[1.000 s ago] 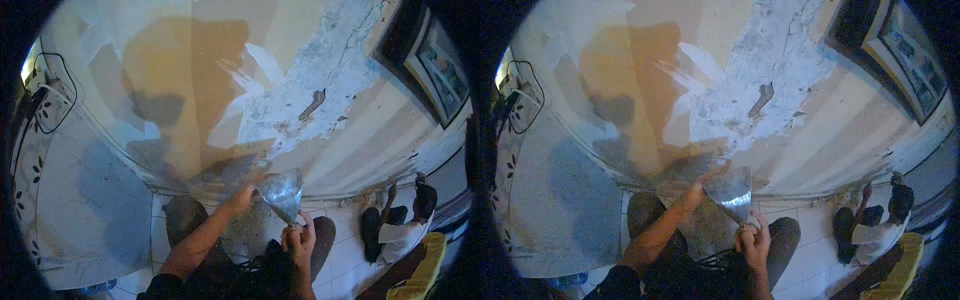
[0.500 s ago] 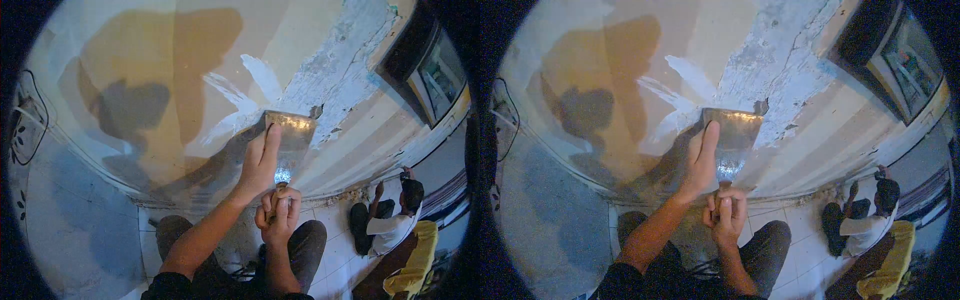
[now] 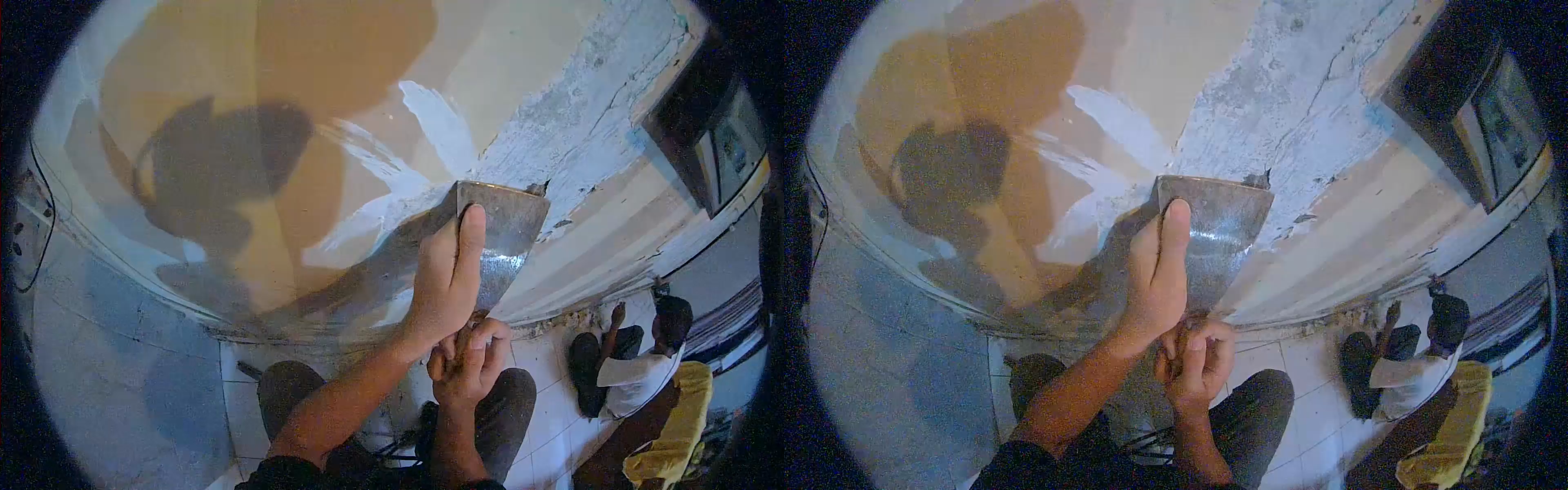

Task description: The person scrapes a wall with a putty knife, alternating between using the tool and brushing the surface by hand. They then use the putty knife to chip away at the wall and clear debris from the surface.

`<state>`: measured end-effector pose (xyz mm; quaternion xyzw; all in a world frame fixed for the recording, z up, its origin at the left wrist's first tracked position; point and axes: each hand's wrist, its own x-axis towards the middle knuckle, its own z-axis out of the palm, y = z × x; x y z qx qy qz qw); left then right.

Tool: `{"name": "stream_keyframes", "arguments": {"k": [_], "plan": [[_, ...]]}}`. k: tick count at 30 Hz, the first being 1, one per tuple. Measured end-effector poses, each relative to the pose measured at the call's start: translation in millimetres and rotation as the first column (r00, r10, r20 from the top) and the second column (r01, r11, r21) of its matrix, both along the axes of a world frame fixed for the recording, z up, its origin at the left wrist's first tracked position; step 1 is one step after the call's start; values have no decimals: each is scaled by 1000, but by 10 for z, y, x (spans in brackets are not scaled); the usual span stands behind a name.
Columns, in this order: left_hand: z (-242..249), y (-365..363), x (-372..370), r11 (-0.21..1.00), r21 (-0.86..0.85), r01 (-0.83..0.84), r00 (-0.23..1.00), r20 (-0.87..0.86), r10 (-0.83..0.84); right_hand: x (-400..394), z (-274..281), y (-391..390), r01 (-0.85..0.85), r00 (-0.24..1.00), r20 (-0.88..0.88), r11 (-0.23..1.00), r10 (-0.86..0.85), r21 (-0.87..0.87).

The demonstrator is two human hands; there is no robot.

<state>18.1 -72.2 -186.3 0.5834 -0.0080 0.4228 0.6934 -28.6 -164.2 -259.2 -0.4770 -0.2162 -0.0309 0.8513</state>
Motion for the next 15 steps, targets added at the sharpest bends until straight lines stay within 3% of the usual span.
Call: {"name": "stream_keyframes", "arguments": {"k": [15], "plan": [[-2,-99,6,996,-56,-72,996,-48,69,38,7,-5,18,994,111,996,-9,-87]]}}
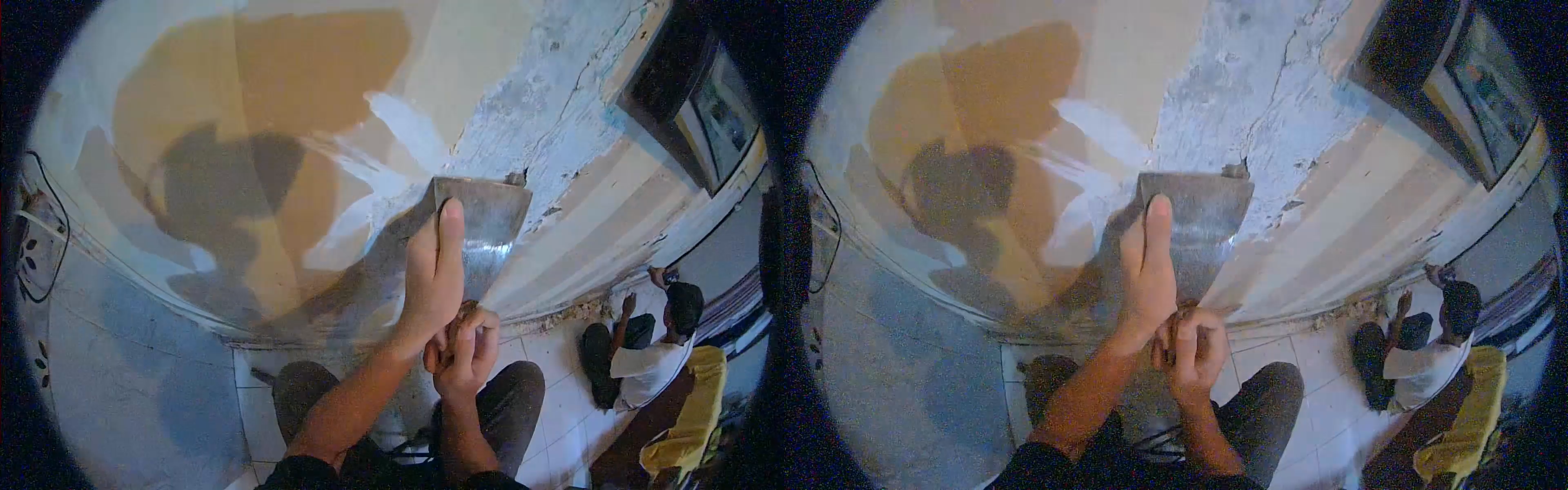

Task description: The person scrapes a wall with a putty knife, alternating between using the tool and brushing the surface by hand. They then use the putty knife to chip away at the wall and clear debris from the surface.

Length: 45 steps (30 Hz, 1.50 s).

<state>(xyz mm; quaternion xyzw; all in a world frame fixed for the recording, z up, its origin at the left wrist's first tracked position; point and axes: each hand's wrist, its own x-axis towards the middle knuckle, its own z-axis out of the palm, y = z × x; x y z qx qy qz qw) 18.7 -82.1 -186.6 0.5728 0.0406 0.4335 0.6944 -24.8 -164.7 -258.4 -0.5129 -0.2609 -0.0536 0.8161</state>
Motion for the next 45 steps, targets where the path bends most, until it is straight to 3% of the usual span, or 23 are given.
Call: {"name": "stream_keyframes", "arguments": {"k": [3,6,8,12,13,18,21,25,28,29,33,36,40,45], "plan": [[32,52,58,999,39,-35,998,47,33,6,45,40,20,996,-86,999,-16,47],[-46,73,17,994,109,-23,992,-123,37,36,-20,59,-36,996,-78,996,43,84],[-17,87,-38,997,60,44,994,-102,-37,-64,-17,14,-22,993,-116,998,28,58],[130,119,41,989,140,42,993,-118,-26,28,95,126,-32,995,-92,994,42,108],[127,79,96,988,144,-52,997,55,44,31,106,110,-44,993,-107,994,55,103],[136,79,52,983,157,-100,995,3,101,11,73,61,-103,992,-71,991,109,89],[237,70,40,989,135,-68,995,-59,76,113,174,80,-55,997,-44,994,60,97],[160,60,23,998,61,5,997,-76,0,33,166,56,-69,995,-71,997,72,43],[266,74,120,991,125,-51,998,-14,54,120,265,23,-92,993,-73,995,95,42],[276,53,89,993,111,-36,994,-100,47,102,251,10,-95,992,-85,995,97,38],[211,58,-20,995,96,-40,988,-142,54,2,207,-49,-115,988,-99,993,117,26],[364,12,35,986,120,-115,992,-34,120,57,289,-47,-166,982,-86,985,169,44],[246,44,2,989,144,-45,985,-157,68,58,233,-75,-159,982,-90,986,164,56],[352,23,40,963,227,-143,984,-71,163,207,346,-78,-152,988,-34,988,154,38]]}}
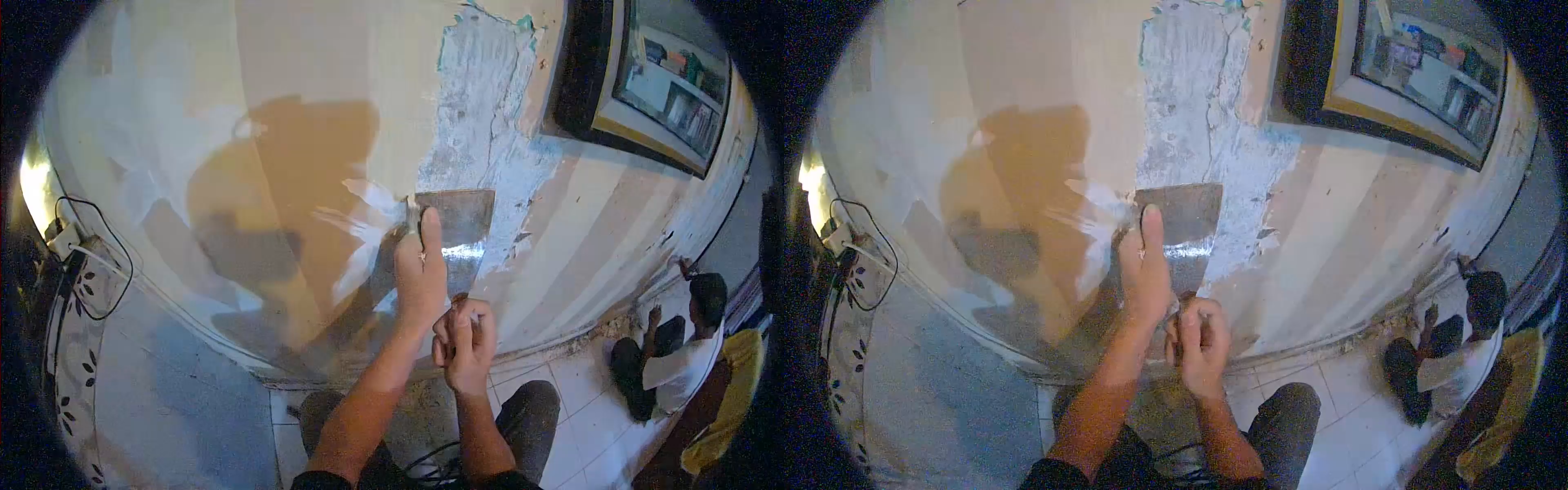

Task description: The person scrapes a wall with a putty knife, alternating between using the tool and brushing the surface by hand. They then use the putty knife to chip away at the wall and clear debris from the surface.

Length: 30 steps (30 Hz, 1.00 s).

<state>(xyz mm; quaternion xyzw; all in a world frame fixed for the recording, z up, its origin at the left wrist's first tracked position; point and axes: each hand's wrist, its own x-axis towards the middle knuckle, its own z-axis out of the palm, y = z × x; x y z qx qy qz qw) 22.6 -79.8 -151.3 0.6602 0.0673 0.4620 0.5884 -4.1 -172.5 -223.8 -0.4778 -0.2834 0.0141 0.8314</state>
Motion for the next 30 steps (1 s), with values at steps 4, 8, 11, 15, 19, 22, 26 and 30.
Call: {"name": "stream_keyframes", "arguments": {"k": [4,8,11,15,19,22,26,30], "plan": [[-12,-32,-58,998,-65,1,999,-36,-4,-149,-71,52,-7,999,-45,1000,8,10],[81,29,19,992,85,-91,995,52,87,-63,8,109,-2,1000,-21,1000,3,19],[19,28,-76,999,-43,19,999,-49,-21,-192,-17,118,15,999,-46,1000,-16,-7],[95,51,-1,995,65,-80,997,20,79,-149,53,137,5,998,-62,1000,-4,18],[128,39,-19,1000,0,-10,1000,28,10,-194,97,93,17,998,-68,1000,-17,3],[231,49,-9,993,102,-67,998,10,66,-110,148,118,0,998,-69,999,3,45],[272,26,-61,990,104,-92,991,-90,101,-155,208,64,-6,997,-77,999,9,37],[305,27,-35,986,105,-127,989,-61,134,-160,187,76,-9,994,-107,999,14,45]]}}
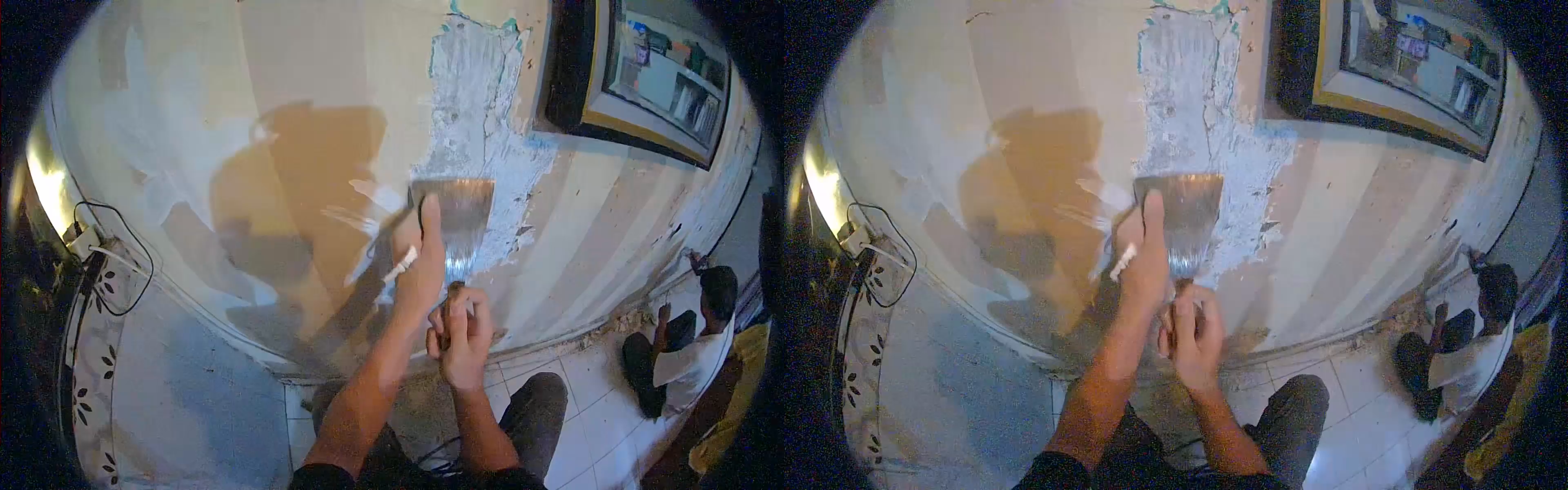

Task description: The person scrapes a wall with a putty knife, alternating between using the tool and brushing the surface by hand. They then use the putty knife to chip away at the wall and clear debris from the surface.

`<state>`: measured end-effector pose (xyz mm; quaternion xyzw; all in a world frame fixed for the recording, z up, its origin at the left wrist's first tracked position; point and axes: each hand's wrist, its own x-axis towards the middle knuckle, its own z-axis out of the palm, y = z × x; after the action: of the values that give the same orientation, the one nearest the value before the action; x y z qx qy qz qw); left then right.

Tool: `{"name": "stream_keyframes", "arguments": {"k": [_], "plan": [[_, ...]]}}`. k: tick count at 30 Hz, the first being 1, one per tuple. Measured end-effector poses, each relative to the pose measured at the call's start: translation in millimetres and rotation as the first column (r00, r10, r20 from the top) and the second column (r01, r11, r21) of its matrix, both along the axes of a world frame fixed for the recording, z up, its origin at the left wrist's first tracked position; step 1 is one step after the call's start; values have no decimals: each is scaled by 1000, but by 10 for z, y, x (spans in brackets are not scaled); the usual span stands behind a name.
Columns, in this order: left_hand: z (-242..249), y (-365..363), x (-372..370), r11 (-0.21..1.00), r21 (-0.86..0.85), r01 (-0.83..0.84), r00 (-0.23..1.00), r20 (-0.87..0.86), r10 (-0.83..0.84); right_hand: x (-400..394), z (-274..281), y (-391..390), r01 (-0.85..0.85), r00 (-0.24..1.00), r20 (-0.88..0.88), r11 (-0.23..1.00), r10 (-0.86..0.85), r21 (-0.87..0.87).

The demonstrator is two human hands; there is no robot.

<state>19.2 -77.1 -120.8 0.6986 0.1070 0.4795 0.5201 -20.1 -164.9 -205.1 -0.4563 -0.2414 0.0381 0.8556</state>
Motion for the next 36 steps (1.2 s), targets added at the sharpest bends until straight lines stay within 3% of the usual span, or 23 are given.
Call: {"name": "stream_keyframes", "arguments": {"k": [1,2,5,6,7,9,10,13,17,20,23,29,31,33,36], "plan": [[70,-5,-7,991,-97,93,995,-35,-97,23,31,0,4,1000,-3,1000,-4,-3],[60,19,44,982,-89,167,985,54,-163,58,101,3,0,1000,-3,1000,0,-9],[-3,46,13,992,-31,124,992,9,-124,39,110,24,-27,999,42,999,26,22],[-1,-11,49,997,-9,80,987,142,-78,14,81,5,-27,999,36,999,26,21],[37,9,55,997,0,76,985,155,-76,24,86,-3,-28,999,38,999,27,21],[130,44,48,997,61,47,998,-41,-45,137,170,32,-13,997,75,1000,11,27],[107,36,51,996,84,28,1000,13,-29,131,154,9,0,997,79,1000,-1,6],[33,54,-8,994,-11,108,994,-14,-108,-17,123,34,-10,999,38,1000,9,27],[103,58,52,997,59,48,999,-11,-47,79,182,40,-13,999,39,1000,12,25],[66,54,-4,993,-25,117,992,-35,-118,-8,136,54,-21,1000,22,999,20,24],[204,82,47,995,94,38,998,40,-42,92,206,116,-24,998,66,999,21,46],[-61,22,15,988,-45,150,986,86,-146,-13,119,4,26,999,45,1000,-26,9],[-93,-55,-77,981,-93,172,985,19,-171,46,120,-48,-2,998,58,1000,2,6],[-92,-123,-135,918,-296,266,964,70,-257,56,91,-84,-31,998,48,1000,31,1],[-17,-103,-120,830,-403,385,916,56,-397,67,155,-95,-70,997,35,997,71,-31]]}}
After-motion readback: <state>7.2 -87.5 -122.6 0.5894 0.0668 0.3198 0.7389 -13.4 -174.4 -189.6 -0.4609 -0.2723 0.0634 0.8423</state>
